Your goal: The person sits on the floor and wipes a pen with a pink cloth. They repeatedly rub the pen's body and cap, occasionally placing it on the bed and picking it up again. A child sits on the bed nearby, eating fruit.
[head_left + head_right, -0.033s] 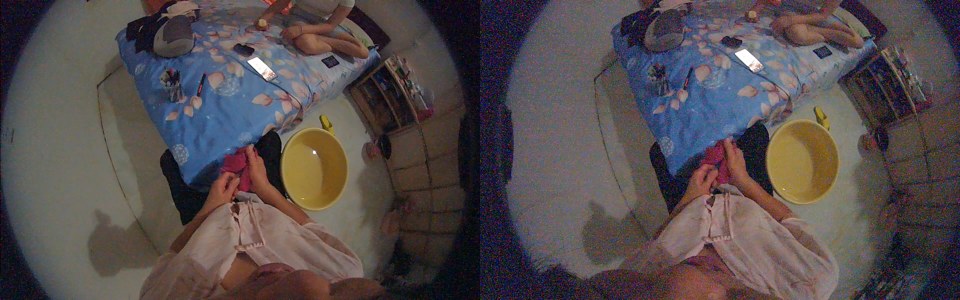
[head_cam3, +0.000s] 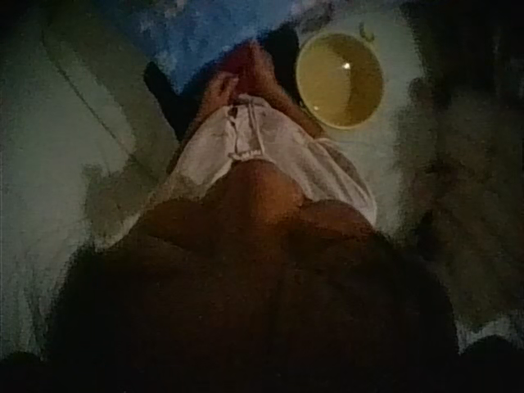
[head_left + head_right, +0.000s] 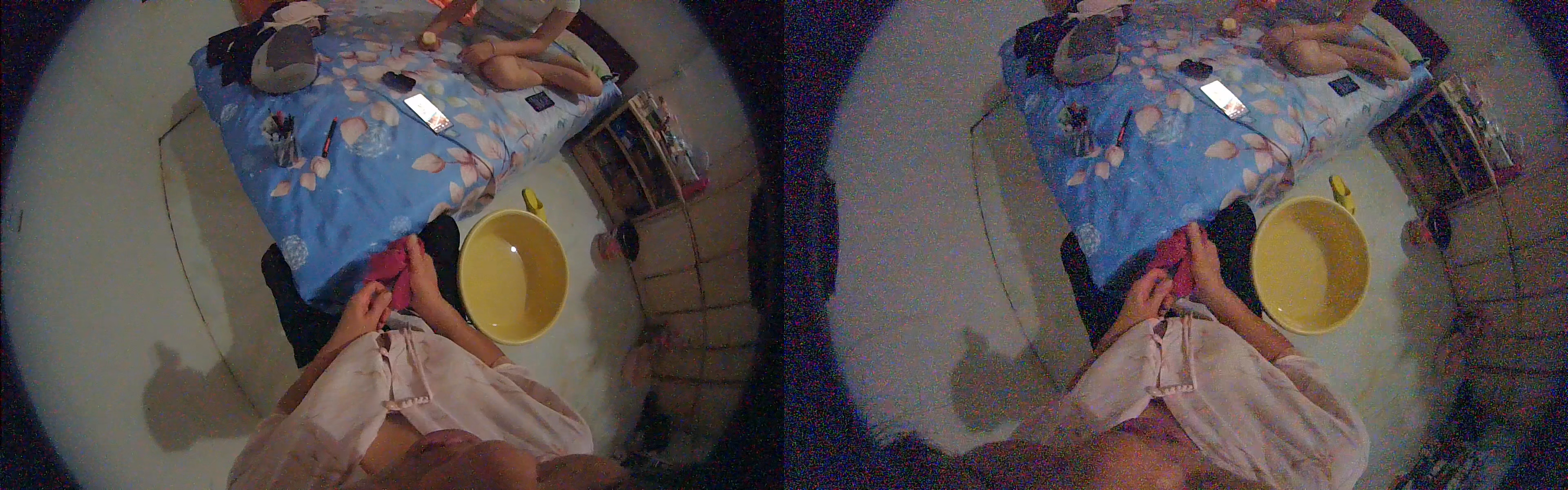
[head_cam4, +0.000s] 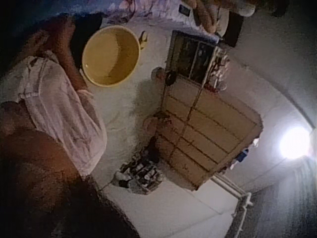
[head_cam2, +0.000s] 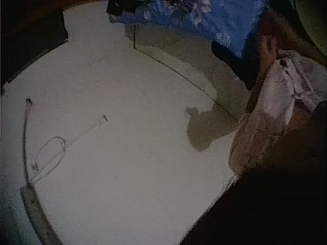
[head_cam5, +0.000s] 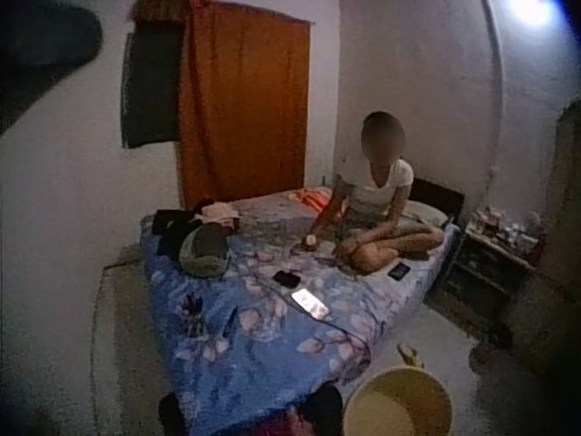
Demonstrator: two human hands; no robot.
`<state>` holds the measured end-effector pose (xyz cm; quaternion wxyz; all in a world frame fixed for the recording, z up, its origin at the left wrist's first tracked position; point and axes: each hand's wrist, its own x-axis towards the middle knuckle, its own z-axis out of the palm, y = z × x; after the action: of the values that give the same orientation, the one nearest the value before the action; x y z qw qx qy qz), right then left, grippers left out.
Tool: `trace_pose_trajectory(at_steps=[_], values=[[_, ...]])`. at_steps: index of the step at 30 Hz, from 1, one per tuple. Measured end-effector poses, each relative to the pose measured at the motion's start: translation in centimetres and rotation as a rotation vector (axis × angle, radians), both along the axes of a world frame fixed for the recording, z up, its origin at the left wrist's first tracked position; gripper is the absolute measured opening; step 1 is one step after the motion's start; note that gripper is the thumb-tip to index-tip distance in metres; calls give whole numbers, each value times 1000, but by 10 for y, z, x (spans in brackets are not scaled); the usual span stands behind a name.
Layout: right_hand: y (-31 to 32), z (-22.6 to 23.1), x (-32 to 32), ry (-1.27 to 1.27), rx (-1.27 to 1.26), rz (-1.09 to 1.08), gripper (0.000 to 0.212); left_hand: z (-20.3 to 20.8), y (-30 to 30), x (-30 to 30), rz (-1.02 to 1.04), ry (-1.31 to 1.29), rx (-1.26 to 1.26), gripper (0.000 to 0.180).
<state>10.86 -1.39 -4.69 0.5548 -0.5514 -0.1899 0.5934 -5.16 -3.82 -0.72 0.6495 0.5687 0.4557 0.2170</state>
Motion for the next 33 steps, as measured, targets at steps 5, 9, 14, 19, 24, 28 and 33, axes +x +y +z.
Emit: trace_pose_trajectory(at_steps=[5,9,14,19,24,28,33], values=[[18,5,31,457,105,-231,44,-16,-2,-16,-119,-140,-100,20],[-4,29,24,535,207,-14,43,-13,2,-12,112,-205,-148,24],[-18,8,-21,114,140,57,41,-36,8,14,31,415,597,18],[0,7,-8,43,-43,-114,50,-35,-3,14,7,470,583,19],[25,3,28,444,96,-227,49,-20,3,-11,-103,217,355,23],[28,36,61,654,348,-134,54,-6,4,-19,114,-220,-88,27],[3,1,32,789,267,-120,52,-14,13,-1,254,-341,-32,26]])
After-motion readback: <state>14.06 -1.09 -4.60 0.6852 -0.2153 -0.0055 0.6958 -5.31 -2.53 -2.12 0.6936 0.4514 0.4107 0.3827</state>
